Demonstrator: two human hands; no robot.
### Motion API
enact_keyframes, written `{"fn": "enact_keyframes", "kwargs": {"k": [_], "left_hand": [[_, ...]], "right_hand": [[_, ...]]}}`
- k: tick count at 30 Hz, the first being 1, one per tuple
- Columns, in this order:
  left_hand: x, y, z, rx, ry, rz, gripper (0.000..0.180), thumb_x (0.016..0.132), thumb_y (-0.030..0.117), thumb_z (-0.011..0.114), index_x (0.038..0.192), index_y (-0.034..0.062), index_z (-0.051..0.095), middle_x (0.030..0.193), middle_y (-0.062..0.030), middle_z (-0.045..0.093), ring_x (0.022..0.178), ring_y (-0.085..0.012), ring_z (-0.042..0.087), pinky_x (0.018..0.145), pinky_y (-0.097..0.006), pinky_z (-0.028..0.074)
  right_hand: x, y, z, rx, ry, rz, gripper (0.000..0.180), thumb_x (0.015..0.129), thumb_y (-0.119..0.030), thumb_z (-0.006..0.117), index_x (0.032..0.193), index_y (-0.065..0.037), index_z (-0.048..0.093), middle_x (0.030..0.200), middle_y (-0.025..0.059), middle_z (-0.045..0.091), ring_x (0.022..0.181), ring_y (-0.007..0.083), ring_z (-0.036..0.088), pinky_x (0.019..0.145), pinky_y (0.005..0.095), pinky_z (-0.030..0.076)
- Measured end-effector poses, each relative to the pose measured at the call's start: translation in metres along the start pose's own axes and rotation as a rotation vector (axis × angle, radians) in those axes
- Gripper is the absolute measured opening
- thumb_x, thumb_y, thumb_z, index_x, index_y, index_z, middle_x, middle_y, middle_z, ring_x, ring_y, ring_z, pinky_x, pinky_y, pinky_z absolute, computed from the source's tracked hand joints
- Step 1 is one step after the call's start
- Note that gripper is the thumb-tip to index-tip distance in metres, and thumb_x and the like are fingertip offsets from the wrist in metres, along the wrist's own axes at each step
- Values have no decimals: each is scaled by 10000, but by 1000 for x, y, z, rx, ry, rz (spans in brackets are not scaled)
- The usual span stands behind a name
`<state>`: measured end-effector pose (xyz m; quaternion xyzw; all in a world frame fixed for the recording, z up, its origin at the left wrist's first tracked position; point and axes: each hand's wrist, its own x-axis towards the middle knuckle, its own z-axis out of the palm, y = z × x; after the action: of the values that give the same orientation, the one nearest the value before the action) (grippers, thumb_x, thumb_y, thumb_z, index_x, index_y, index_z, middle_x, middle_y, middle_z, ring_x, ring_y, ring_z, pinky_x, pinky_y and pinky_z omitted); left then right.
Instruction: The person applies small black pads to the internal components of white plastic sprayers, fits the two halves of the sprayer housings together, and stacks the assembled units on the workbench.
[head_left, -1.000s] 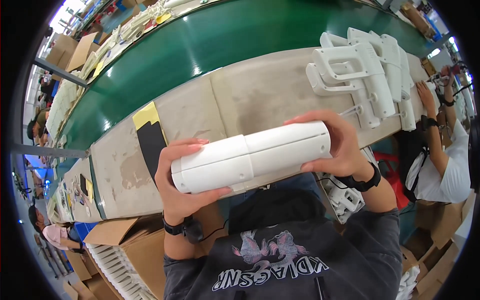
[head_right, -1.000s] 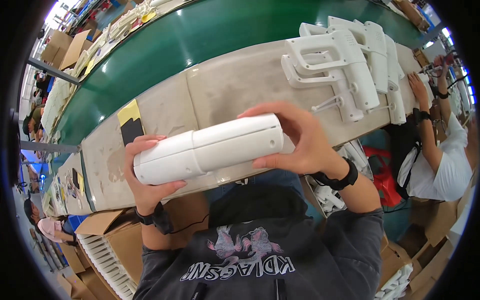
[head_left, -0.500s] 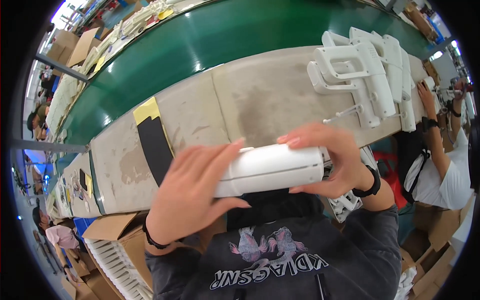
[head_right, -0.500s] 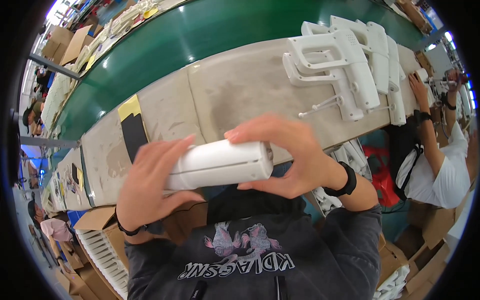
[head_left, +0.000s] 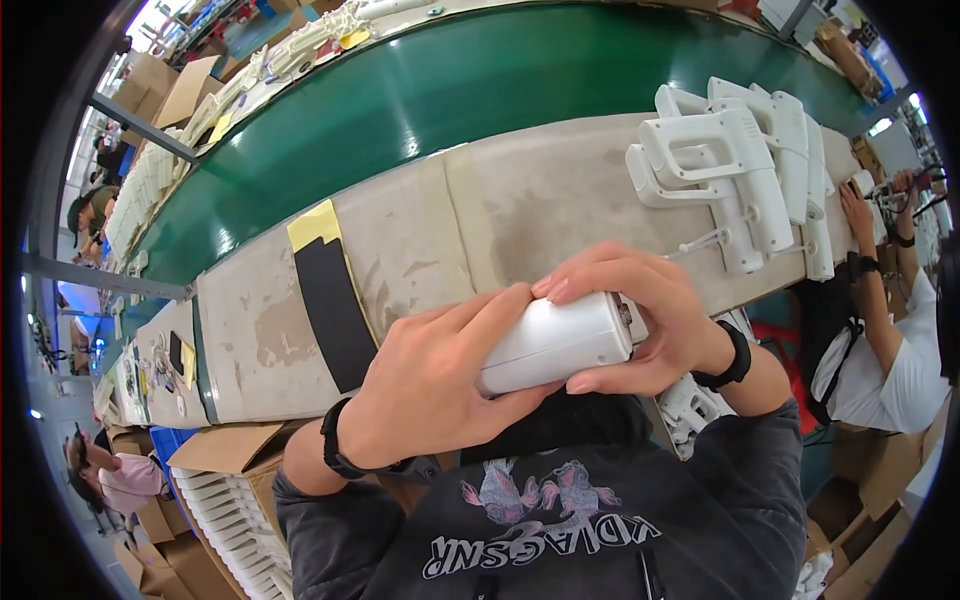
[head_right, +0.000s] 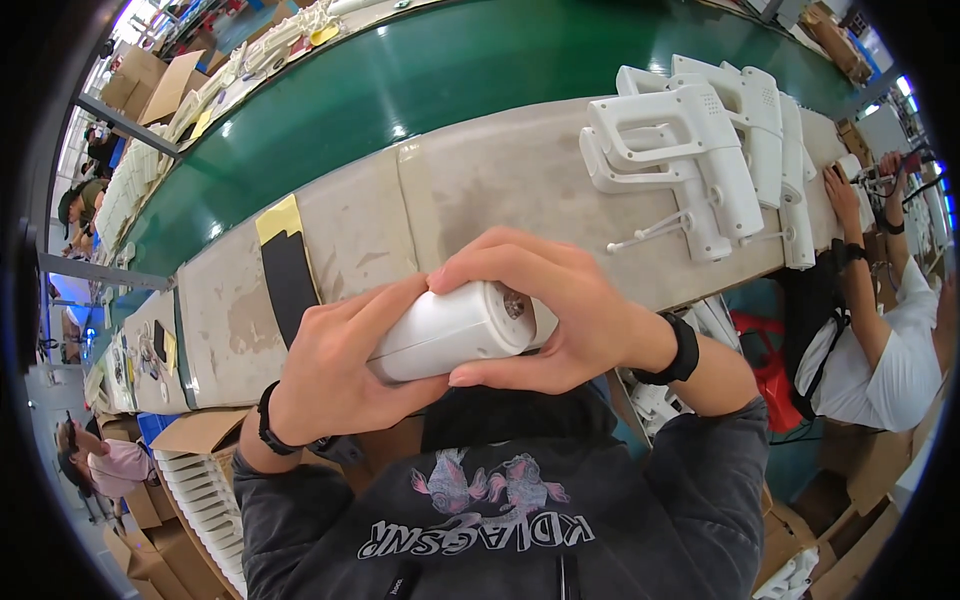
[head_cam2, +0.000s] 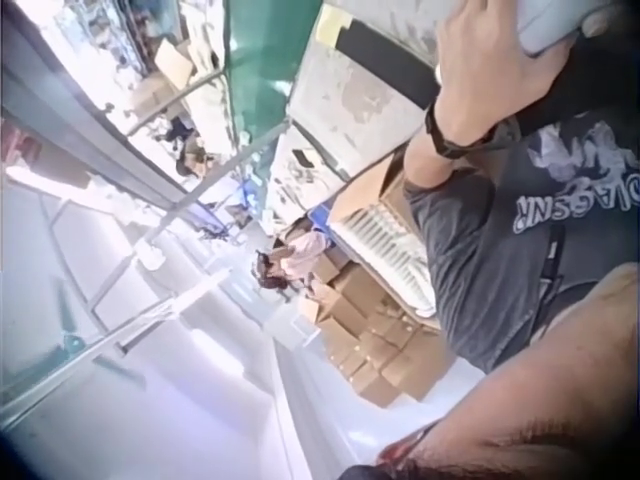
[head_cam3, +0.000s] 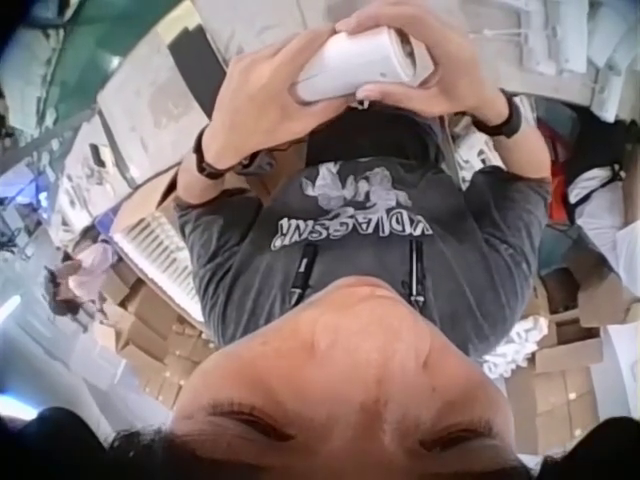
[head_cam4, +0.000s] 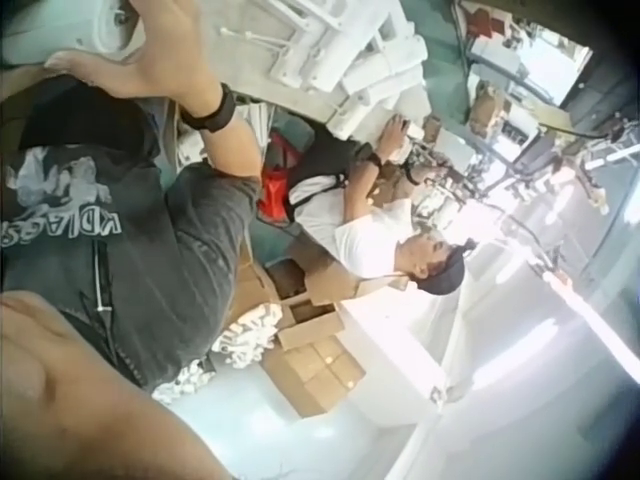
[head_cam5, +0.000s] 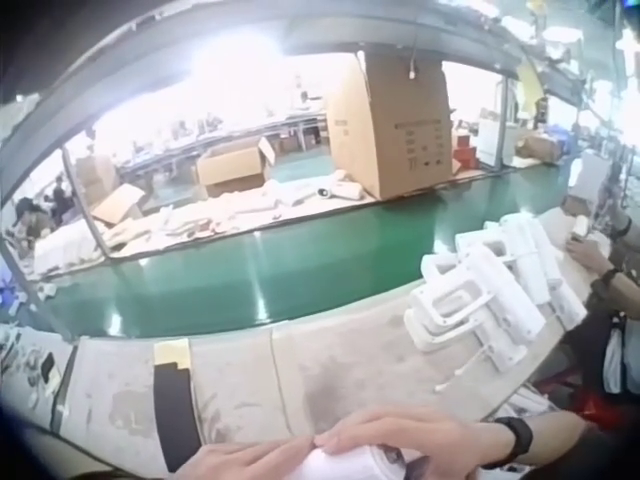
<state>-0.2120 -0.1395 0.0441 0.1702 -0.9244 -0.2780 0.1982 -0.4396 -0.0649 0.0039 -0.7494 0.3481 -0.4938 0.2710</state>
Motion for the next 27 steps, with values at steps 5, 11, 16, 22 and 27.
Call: {"fn": "enact_keyframes", "kwargs": {"k": [5,11,16,22,27], "left_hand": [[8,-1,-7,-140,-49,-15,587,697,232,835,1194,16,608,964,-190,699,821,-362,693,688,-403,563],[23,-16,-10,-189,-242,-181,591,710,332,845,1181,37,644,926,-211,707,853,-384,694,768,-430,554],[50,-10,-16,-195,-611,-239,592,778,354,812,1240,42,611,989,-188,713,897,-359,697,813,-413,547],[47,-65,-23,101,58,-16,474,879,228,732,1284,46,566,1254,-165,614,1180,-322,583,1002,-397,457],[43,-141,24,-153,222,-398,564,992,352,602,1432,40,436,1295,-136,593,1192,-279,563,998,-371,437]], "right_hand": [[4,-5,-7,-12,-3,29,653,714,-265,899,1214,7,579,1127,171,673,1030,290,675,884,374,537],[5,-7,-19,-152,-102,279,607,729,-282,876,1225,-85,584,1086,81,656,951,259,661,780,355,527],[-9,-21,-25,-141,-97,262,522,778,-256,825,1201,-67,586,1036,94,656,886,217,656,735,333,524],[-53,10,-49,-65,270,551,447,877,-316,740,1185,-36,577,953,67,640,729,164,623,629,294,494],[-71,45,-31,561,655,993,406,966,-407,616,1137,-47,543,899,63,612,628,130,580,503,261,414]]}}
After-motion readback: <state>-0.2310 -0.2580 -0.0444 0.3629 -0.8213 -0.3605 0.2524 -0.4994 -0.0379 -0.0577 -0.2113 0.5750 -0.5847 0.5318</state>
